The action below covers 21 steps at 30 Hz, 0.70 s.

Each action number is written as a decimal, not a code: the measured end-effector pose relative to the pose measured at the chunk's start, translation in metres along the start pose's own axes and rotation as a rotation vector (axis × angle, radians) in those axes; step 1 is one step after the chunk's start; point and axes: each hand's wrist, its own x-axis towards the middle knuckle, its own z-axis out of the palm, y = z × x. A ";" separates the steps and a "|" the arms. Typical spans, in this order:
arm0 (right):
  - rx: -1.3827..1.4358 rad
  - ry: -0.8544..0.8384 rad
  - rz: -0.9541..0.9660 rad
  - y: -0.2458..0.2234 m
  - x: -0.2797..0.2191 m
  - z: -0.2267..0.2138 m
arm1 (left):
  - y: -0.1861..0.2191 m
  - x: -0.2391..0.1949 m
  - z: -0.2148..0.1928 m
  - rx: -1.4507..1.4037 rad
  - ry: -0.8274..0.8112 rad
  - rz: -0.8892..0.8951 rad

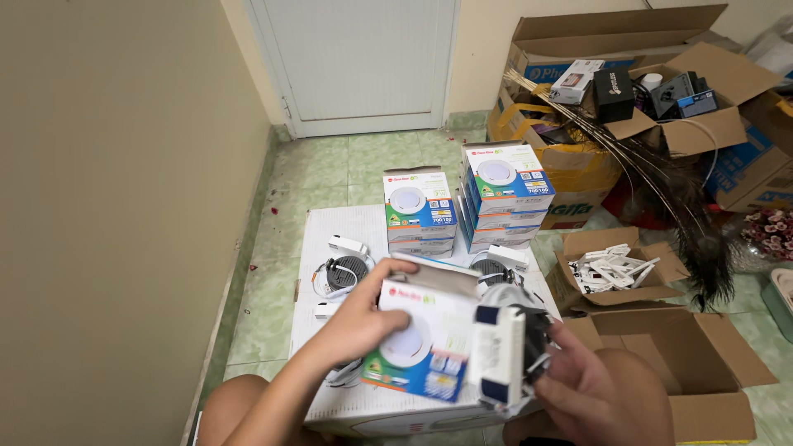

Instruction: The person assembles small white electronic devices by connecting wires and attaching components. They handle multiple units, connecting power adapters and securing parts, then place them into boxes.

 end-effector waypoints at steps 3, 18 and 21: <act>-0.163 0.098 0.040 0.003 0.010 -0.001 | -0.015 0.008 0.009 0.193 -0.019 0.252; -0.421 -0.159 0.127 -0.012 0.052 0.002 | 0.024 -0.019 0.027 0.337 0.058 0.002; -0.396 -0.005 0.057 0.003 0.049 -0.034 | 0.021 -0.014 0.028 0.272 0.146 -0.008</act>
